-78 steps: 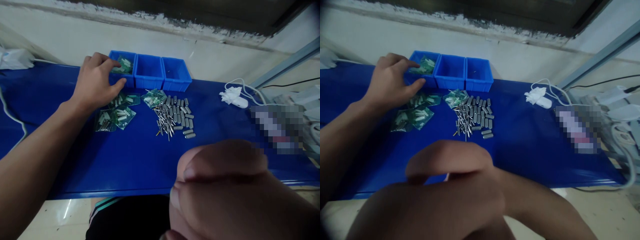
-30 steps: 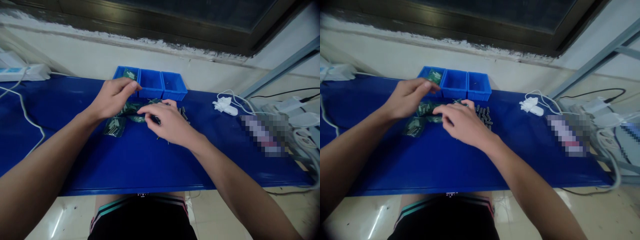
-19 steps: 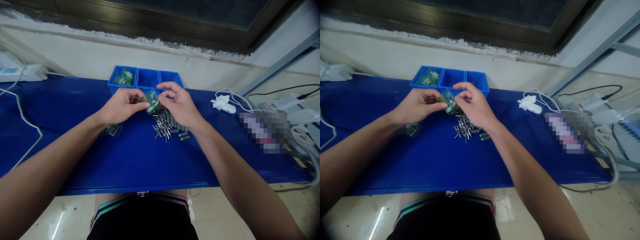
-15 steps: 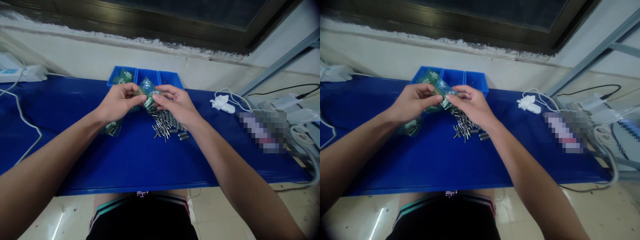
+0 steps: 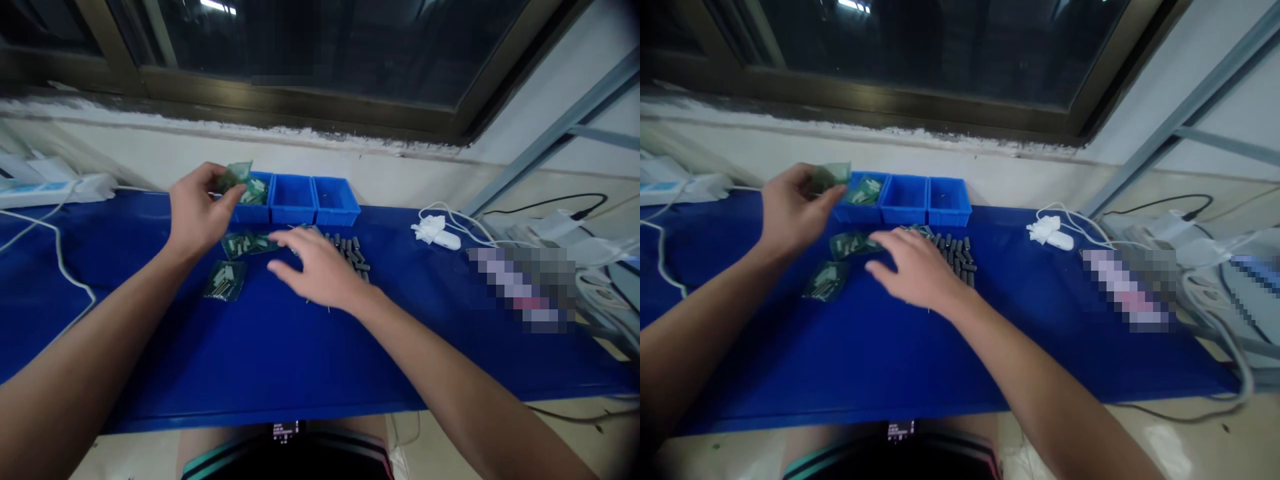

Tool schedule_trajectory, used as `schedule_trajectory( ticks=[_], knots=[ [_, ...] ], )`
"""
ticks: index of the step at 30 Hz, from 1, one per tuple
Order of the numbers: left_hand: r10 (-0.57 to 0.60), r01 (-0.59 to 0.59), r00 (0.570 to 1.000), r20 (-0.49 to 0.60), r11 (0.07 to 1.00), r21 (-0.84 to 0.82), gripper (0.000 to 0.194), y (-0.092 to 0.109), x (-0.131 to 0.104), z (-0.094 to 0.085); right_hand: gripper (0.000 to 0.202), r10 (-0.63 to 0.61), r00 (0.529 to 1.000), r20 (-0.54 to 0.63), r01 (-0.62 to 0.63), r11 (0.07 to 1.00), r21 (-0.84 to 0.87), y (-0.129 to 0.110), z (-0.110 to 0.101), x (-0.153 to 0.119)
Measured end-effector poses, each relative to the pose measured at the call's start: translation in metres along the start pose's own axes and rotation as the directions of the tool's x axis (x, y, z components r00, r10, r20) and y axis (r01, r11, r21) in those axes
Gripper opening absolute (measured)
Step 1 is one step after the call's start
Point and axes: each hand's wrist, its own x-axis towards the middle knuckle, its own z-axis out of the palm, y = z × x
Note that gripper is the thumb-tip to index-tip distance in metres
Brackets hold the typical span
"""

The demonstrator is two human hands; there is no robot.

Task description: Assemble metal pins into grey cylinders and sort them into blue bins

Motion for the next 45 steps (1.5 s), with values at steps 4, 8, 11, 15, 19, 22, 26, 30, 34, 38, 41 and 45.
schedule_trajectory(
  ticks=[4,8,11,15,19,22,26,30,34,38,41,45],
  knots=[
    [0.140,-0.152,0.988,0.061,0.936,0.318,0.033,-0.021,0.002,0.005,0.065,-0.112,0.938,0.328,0.175,0.970,-0.170,-0.018,0.013,-0.002],
    [0.103,-0.276,0.926,0.363,0.842,0.464,0.050,-0.022,-0.007,0.015,0.071,-0.045,0.925,0.378,0.139,0.964,-0.226,-0.021,0.018,-0.001],
    [0.103,-0.300,0.915,0.390,0.821,0.486,0.058,-0.017,-0.012,0.019,0.061,0.001,0.956,0.295,0.091,0.951,-0.296,-0.020,0.015,-0.002],
    [0.130,-0.342,0.896,0.424,0.812,0.474,0.053,-0.014,-0.013,0.018,0.046,-0.104,0.965,0.239,0.180,0.928,-0.325,-0.021,0.010,-0.006],
    [0.210,-0.338,0.925,0.317,0.835,0.434,0.050,-0.007,-0.012,0.012,0.037,-0.130,0.975,0.180,0.185,0.922,-0.339,-0.021,0.010,-0.009],
    [0.252,-0.333,0.934,0.255,0.872,0.359,0.045,0.000,-0.012,0.005,0.031,-0.140,0.974,0.176,0.191,0.927,-0.322,-0.020,0.010,-0.008],
    [0.255,-0.308,0.939,0.229,0.922,0.236,0.041,0.007,-0.013,-0.003,0.028,-0.145,0.967,0.210,0.203,0.936,-0.287,-0.021,0.006,-0.007],
    [0.219,-0.255,0.954,0.203,0.951,0.173,0.038,0.008,-0.014,-0.007,0.032,-0.158,0.952,0.261,0.234,0.927,-0.292,-0.025,0.004,-0.010],
    [0.195,-0.230,0.959,0.205,0.960,0.160,0.037,0.007,-0.013,-0.006,0.038,-0.140,0.955,0.263,0.223,0.922,-0.317,-0.029,0.005,-0.015],
    [0.163,-0.200,0.961,0.222,0.968,0.153,0.037,0.006,-0.013,-0.003,0.035,-0.162,0.947,0.279,0.245,0.923,-0.298,-0.029,0.005,-0.015],
    [0.132,-0.168,0.964,0.231,0.975,0.145,0.037,0.004,-0.014,-0.002,0.035,-0.204,0.938,0.279,0.287,0.911,-0.297,-0.028,0.004,-0.015],
    [0.106,-0.138,0.962,0.252,0.984,0.113,0.035,0.002,-0.018,0.001,0.037,-0.208,0.933,0.295,0.299,0.903,-0.309,-0.027,0.002,-0.017]
  ],
)
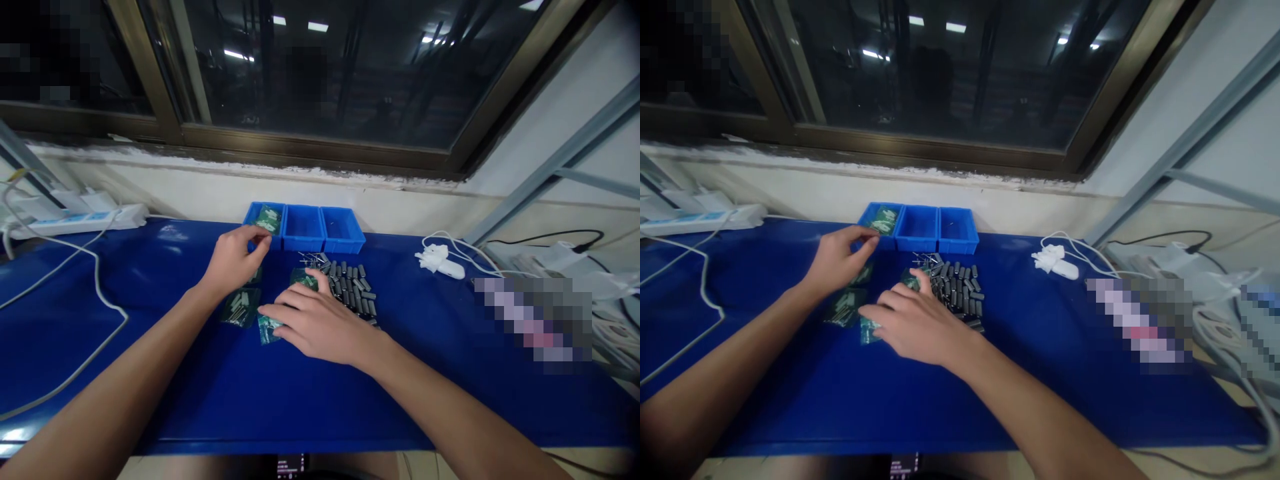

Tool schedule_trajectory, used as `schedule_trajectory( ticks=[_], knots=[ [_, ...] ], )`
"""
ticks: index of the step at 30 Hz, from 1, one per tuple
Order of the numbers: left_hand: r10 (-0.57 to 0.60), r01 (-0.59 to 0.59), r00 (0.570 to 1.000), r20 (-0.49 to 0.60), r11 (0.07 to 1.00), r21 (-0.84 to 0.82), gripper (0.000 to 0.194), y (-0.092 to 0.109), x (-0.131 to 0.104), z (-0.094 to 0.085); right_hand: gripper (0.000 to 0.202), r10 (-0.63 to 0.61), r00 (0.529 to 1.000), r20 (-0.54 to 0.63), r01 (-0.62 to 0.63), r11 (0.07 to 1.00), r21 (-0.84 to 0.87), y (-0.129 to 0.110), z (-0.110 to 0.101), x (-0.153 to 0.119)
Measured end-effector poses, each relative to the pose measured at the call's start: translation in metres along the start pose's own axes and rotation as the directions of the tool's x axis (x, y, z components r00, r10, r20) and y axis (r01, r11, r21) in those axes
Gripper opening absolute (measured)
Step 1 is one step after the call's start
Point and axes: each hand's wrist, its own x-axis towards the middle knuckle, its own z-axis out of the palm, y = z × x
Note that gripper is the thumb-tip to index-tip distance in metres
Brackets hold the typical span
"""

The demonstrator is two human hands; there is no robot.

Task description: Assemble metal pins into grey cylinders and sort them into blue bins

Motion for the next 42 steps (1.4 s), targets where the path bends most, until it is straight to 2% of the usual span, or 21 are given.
schedule_trajectory(
  ticks=[4,7,11,14,17,19,22,24,26,28,30,32,33,35,37,38,40,42],
  knots=[
    [0.037,-0.038,0.999,0.040,0.999,0.034,0.036,0.000,-0.002,0.003,0.052,0.030,0.999,-0.019,-0.031,0.994,-0.104,-0.003,-0.001,-0.002],
    [0.108,-0.118,0.991,0.078,0.985,0.126,0.037,0.001,-0.002,0.003,0.051,0.041,0.999,0.000,-0.041,0.994,-0.106,-0.006,0.000,-0.003],
    [0.143,-0.155,0.987,0.079,0.973,0.172,0.036,0.001,-0.002,0.002,0.049,0.041,0.999,0.025,-0.040,0.998,-0.043,-0.008,0.002,-0.002],
    [0.135,-0.143,0.989,0.057,0.974,0.178,0.036,0.002,-0.002,-0.001,0.048,0.032,0.999,-0.012,-0.032,0.999,0.008,-0.007,-0.001,-0.001],
    [0.090,-0.091,0.996,0.023,0.993,0.077,0.045,0.003,-0.002,-0.005,0.046,0.108,0.989,-0.104,-0.081,0.967,0.240,0.002,-0.008,0.000],
    [0.044,-0.043,0.999,0.016,0.996,-0.074,0.056,0.006,-0.003,-0.007,0.044,0.253,0.952,-0.174,-0.148,0.874,0.463,0.014,-0.014,0.000],
    [0.047,-0.017,0.993,0.105,0.963,-0.269,0.066,0.014,-0.005,-0.008,0.032,0.515,0.839,-0.178,-0.227,0.628,0.745,0.034,-0.019,0.001],
    [0.077,-0.006,0.975,0.208,0.946,-0.324,0.065,0.022,-0.006,-0.006,0.026,0.650,0.746,-0.143,-0.221,0.445,0.868,0.045,-0.019,0.003],
    [0.079,0.030,0.950,0.302,0.940,-0.341,0.058,0.030,-0.008,-0.003,0.024,0.727,0.678,-0.106,-0.164,0.289,0.943,0.050,-0.017,0.005],
    [0.064,0.081,0.928,0.368,0.927,-0.365,0.047,0.037,-0.011,0.003,0.025,0.745,0.665,-0.056,-0.105,0.168,0.980,0.051,-0.016,0.006],
    [0.046,0.136,0.919,0.392,0.896,-0.423,0.039,0.040,-0.012,0.009,0.025,0.732,0.681,-0.028,-0.084,0.115,0.990,0.049,-0.016,0.007],
    [0.016,0.174,0.929,0.369,0.863,-0.474,0.034,0.039,-0.012,0.014,0.025,0.729,0.683,-0.053,-0.116,0.180,0.977,0.048,-0.016,0.006],
    [-0.010,0.185,0.940,0.340,0.853,-0.488,0.032,0.037,-0.012,0.016,0.025,0.733,0.674,-0.092,-0.153,0.261,0.953,0.048,-0.016,0.006],
    [-0.083,0.204,0.963,0.258,0.849,-0.487,0.032,0.029,-0.009,0.016,0.030,0.706,0.672,-0.223,-0.261,0.507,0.821,0.047,-0.015,0.003],
    [-0.166,0.220,0.973,0.159,0.868,-0.445,0.035,0.018,-0.004,0.012,0.038,0.598,0.736,-0.317,-0.371,0.749,0.549,0.046,-0.012,0.001],
    [-0.201,0.228,0.974,0.107,0.884,-0.408,0.036,0.012,-0.001,0.009,0.042,0.535,0.785,-0.311,-0.403,0.823,0.400,0.046,-0.010,0.000],
    [-0.257,0.242,0.966,-0.012,0.925,-0.292,0.035,-0.001,0.007,0.001,0.049,0.448,0.868,-0.214,-0.415,0.892,0.181,0.043,-0.006,-0.001],
    [-0.295,0.278,0.944,-0.151,0.953,-0.120,0.031,-0.014,0.020,-0.005,0.052,0.417,0.902,-0.115,-0.407,0.907,0.106,0.042,-0.002,-0.001]
  ],
)
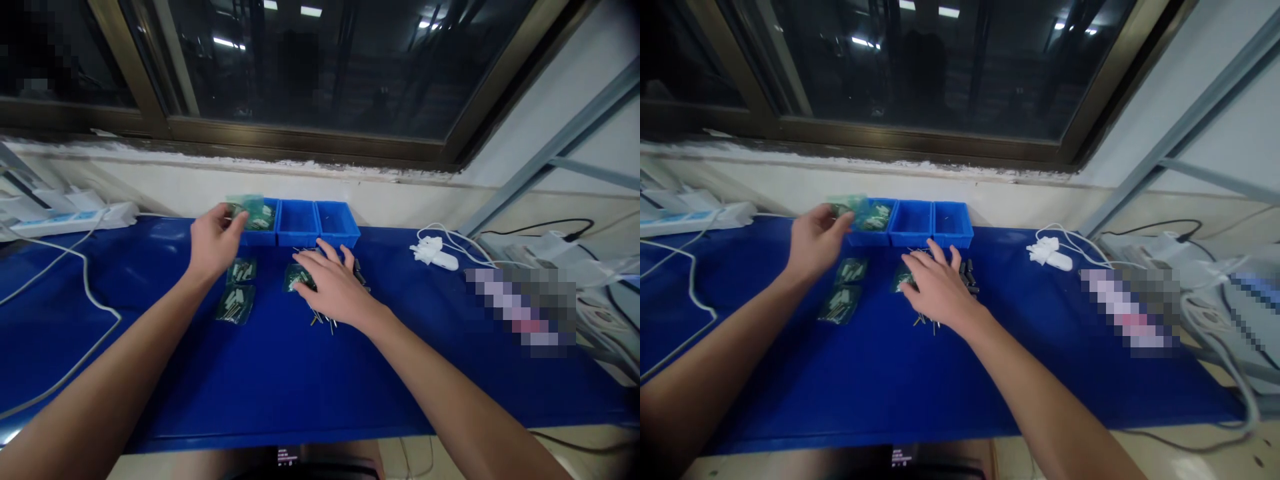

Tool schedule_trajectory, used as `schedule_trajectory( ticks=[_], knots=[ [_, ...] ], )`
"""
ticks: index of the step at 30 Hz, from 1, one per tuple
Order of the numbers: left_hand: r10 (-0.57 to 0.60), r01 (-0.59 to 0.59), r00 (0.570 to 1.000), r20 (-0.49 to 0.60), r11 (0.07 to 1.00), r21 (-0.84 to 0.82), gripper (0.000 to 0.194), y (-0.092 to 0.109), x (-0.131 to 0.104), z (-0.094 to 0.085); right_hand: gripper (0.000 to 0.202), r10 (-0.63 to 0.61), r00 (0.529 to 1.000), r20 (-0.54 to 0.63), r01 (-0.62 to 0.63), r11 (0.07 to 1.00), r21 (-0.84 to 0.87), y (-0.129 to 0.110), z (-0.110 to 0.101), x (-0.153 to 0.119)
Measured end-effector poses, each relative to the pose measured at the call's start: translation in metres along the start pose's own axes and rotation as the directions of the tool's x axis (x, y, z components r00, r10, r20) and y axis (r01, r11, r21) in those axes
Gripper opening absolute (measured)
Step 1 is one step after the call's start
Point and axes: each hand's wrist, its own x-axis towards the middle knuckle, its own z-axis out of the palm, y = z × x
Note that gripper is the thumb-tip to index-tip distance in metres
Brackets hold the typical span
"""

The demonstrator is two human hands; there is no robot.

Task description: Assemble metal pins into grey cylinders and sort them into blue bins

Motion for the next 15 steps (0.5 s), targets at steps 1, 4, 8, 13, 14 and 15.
schedule_trajectory(
  ticks=[1,4,8,13,14,15],
  knots=[
    [0.010,-0.006,0.999,-0.038,0.994,0.108,0.030,-0.003,0.009,-0.001,0.052,-0.009,0.999,0.032,0.009,1.000,-0.006,0.000,0.002,0.000],
    [0.186,-0.170,0.982,-0.014,0.923,0.345,0.036,-0.009,0.037,0.005,0.045,-0.019,0.998,0.054,0.018,1.000,0.008,0.001,0.005,0.000],
    [0.223,-0.363,0.927,0.303,0.738,0.568,0.047,-0.011,0.062,0.016,0.040,-0.056,0.998,0.003,0.055,0.998,0.023,0.004,0.006,-0.001],
    [0.160,-0.460,0.856,0.492,0.669,0.584,0.047,-0.015,0.071,0.017,0.042,-0.155,0.984,-0.092,0.159,0.987,0.033,0.005,0.003,-0.001],
    [0.169,-0.469,0.853,0.494,0.665,0.582,0.048,-0.015,0.072,0.016,0.043,-0.175,0.978,-0.115,0.181,0.983,0.036,0.006,0.003,-0.001],
    [0.189,-0.477,0.852,0.489,0.665,0.574,0.049,-0.015,0.072,0.015,0.045,-0.195,0.971,-0.141,0.203,0.978,0.044,0.006,0.003,-0.001]
  ],
)
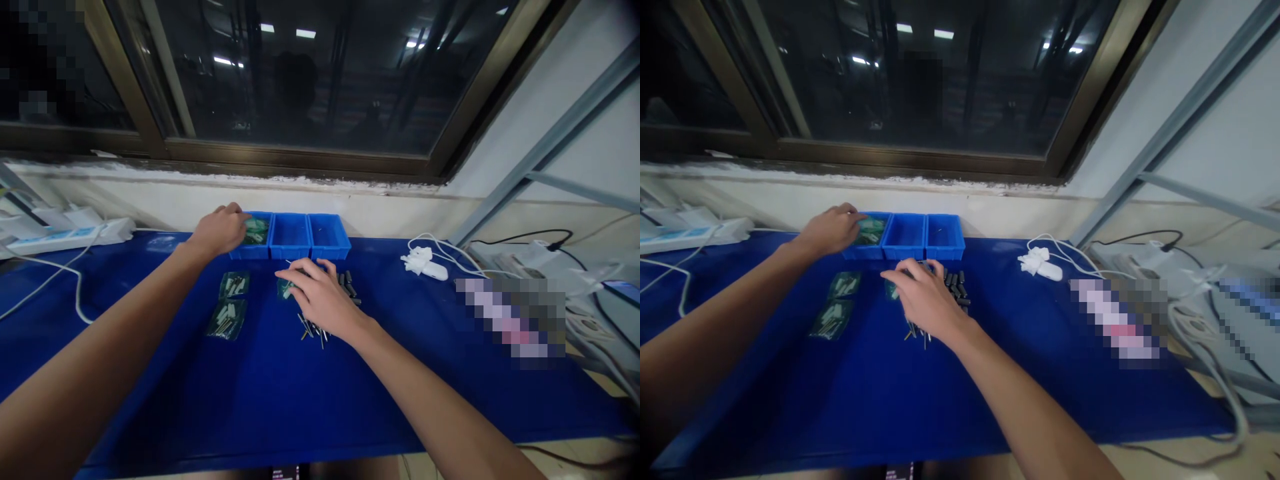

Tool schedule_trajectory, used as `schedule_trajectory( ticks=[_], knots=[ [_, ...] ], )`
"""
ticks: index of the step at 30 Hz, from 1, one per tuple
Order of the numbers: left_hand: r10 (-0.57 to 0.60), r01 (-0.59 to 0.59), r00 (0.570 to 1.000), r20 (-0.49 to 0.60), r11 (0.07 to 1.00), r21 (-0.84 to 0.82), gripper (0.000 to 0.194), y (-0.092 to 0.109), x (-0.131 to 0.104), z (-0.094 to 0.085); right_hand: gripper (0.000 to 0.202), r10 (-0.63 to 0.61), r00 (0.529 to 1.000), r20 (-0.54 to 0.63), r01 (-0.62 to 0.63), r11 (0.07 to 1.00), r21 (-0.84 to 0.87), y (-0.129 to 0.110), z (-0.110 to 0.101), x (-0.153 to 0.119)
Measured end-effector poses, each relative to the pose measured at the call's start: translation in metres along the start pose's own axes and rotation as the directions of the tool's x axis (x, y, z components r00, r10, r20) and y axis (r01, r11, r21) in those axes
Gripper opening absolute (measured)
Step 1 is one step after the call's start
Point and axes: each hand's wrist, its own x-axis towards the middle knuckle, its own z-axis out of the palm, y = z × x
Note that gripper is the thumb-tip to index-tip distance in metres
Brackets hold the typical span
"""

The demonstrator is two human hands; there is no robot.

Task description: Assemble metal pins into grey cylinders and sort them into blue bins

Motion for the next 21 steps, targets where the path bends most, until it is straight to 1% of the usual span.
schedule_trajectory(
  ticks=[2,3,5,7,9,13,18,21],
  knots=[
    [0.041,-0.041,0.999,-0.027,0.999,-0.030,0.050,0.001,-0.001,-0.001,0.045,-0.032,0.998,-0.059,0.034,0.998,0.043,0.001,0.001,0.001],
    [0.066,-0.066,0.998,-0.011,0.997,-0.044,0.050,0.003,-0.002,-0.002,0.044,-0.035,0.995,-0.093,0.042,0.996,0.076,0.002,0.002,0.002],
    [0.097,-0.094,0.992,0.074,0.995,-0.044,0.053,0.007,-0.004,-0.002,0.041,-0.032,0.985,-0.168,0.058,0.986,0.155,0.004,0.004,0.003],
    [0.074,-0.074,0.987,0.146,0.997,-0.008,0.057,0.012,-0.006,-0.001,0.038,-0.023,0.970,-0.243,0.080,0.971,0.226,0.005,0.006,0.005],
    [0.020,-0.023,0.987,0.160,1.000,0.019,0.061,0.015,-0.008,0.000,0.035,-0.022,0.955,-0.296,0.104,0.959,0.264,0.006,0.008,0.006],
    [-0.036,0.032,0.984,0.172,0.999,0.025,0.064,0.017,-0.009,0.002,0.033,-0.045,0.940,-0.337,0.140,0.955,0.261,0.005,0.008,0.006],
    [-0.037,0.039,0.978,0.206,0.999,-0.003,0.064,0.016,-0.007,0.001,0.031,-0.039,0.927,-0.373,0.146,0.953,0.264,0.006,0.006,0.006],
    [-0.029,0.034,0.975,0.220,0.999,-0.017,0.063,0.017,-0.003,0.004,0.030,-0.033,0.923,-0.384,0.143,0.954,0.262,0.007,0.006,0.005]
  ],
)
